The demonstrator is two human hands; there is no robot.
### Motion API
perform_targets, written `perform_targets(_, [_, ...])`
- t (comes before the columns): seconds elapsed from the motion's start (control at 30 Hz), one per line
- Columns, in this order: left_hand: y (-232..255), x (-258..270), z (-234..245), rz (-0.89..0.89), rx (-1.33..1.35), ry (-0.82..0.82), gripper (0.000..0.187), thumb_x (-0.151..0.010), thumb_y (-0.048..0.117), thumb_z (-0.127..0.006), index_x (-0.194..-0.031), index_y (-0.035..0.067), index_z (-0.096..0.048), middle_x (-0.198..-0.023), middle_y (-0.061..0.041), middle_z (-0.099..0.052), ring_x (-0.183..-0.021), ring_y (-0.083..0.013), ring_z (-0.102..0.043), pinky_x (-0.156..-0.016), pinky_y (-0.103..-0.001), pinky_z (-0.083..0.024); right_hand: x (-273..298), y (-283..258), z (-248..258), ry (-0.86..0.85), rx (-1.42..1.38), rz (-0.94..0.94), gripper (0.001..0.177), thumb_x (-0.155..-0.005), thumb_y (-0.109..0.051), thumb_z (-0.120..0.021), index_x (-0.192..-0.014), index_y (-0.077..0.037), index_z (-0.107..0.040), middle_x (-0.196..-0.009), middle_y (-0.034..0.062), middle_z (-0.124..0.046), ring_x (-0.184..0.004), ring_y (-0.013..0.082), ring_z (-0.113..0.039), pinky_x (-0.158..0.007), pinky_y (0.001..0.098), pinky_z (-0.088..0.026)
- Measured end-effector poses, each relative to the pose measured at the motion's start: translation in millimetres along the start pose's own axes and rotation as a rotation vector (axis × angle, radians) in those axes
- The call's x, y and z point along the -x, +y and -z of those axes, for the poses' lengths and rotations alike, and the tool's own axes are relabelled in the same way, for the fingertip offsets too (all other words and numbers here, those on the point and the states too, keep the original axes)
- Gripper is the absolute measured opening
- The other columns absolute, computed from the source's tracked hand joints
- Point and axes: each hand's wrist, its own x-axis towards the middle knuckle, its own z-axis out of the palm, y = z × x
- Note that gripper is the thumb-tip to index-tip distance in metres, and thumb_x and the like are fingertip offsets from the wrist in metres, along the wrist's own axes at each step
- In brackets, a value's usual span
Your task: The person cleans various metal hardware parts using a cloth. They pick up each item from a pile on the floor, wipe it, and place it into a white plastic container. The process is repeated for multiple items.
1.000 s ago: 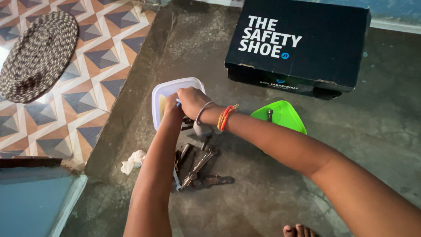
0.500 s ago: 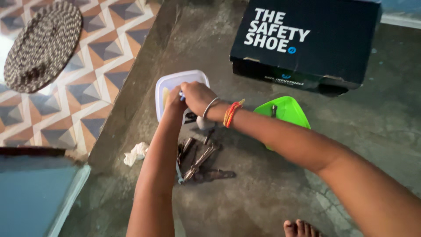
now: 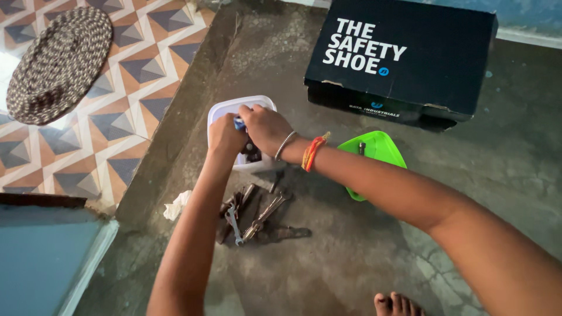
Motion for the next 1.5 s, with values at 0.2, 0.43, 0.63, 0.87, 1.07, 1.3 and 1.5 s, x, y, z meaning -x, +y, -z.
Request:
perform_targets(0.2, [33,96,41,-0.173,-0.064,0.327,0.054,-0.092,0.014,-0.058,-0.143,-0.003,-0.054,-0.157,-0.020,-0.043,-0.150,-0.0389,-0.033,-0.121,-0.059,-0.021,30,-20,9,0.099,0.243,0.247,0.027,-0.088,-0.018,-0.061,-0.112,-0.005,-0.059,-0.102,0.0153,-0.062,-0.097,0.0321,-0.064,-0.074,0.0423,-0.057])
perform_targets(0.43, [38,156,41,-0.148,-0.048,0.260,0.078,-0.088,0.020,-0.061,-0.160,0.003,-0.034,-0.171,-0.014,-0.017,-0.159,-0.0340,-0.009,-0.123,-0.065,0.001,77,-40,3,0.221,0.494,0.573,0.028,-0.092,-0.022,-0.061,-0.115,-0.007,-0.058,-0.102,0.0063,-0.058,-0.099,0.0222,-0.058,-0.080,0.0348,-0.052])
perform_targets(0.63, [33,192,41,-0.137,-0.021,0.174,0.090,-0.081,0.025,-0.069,-0.159,0.007,-0.029,-0.167,-0.014,-0.016,-0.156,-0.0354,-0.010,-0.121,-0.066,0.000,97,-35,15,0.107,0.519,0.809,0.037,-0.089,-0.024,-0.059,-0.122,-0.006,-0.058,-0.109,0.0080,-0.058,-0.099,0.0227,-0.057,-0.081,0.0352,-0.049])
perform_targets(0.87, [9,223,22,-0.062,-0.159,0.242,0.088,-0.084,0.008,-0.066,-0.165,0.008,-0.029,-0.173,-0.013,-0.017,-0.161,-0.0331,-0.012,-0.126,-0.062,-0.003,115,-29,20,-0.131,0.435,1.079,0.037,-0.087,-0.019,-0.061,-0.122,-0.007,-0.058,-0.108,0.0074,-0.058,-0.092,0.0212,-0.058,-0.077,0.0346,-0.048])
perform_targets(1.07, [-27,242,-9,-0.069,-0.058,0.228,0.085,-0.085,0.007,-0.065,-0.161,0.007,-0.030,-0.170,-0.016,-0.014,-0.159,-0.0363,-0.009,-0.124,-0.066,-0.003,128,4,8,-0.363,0.362,0.736,0.026,-0.080,-0.013,-0.064,-0.106,-0.009,-0.063,-0.099,0.0107,-0.061,-0.092,0.0277,-0.062,-0.078,0.0397,-0.053])
perform_targets(1.3, [-29,237,-35,-0.138,-0.047,0.200,0.045,-0.082,0.006,-0.065,-0.127,0.007,-0.066,-0.146,-0.017,-0.052,-0.151,-0.0392,-0.028,-0.123,-0.057,-0.018,120,80,-1,-0.366,-0.048,-0.242,0.029,-0.105,-0.030,-0.064,-0.103,-0.002,-0.068,-0.089,0.0199,-0.071,-0.075,0.0288,-0.068,-0.070,0.0389,-0.052])
perform_targets(1.5, [-9,235,-50,-0.147,0.046,0.113,0.013,-0.084,0.018,-0.070,-0.092,0.009,-0.074,-0.108,-0.011,-0.067,-0.118,-0.0319,-0.058,-0.103,-0.045,-0.044,123,105,23,-0.299,-0.986,-0.560,0.034,-0.110,-0.036,-0.059,-0.105,-0.005,-0.070,-0.096,0.0024,-0.073,-0.080,0.0084,-0.066,-0.073,0.0266,-0.055])
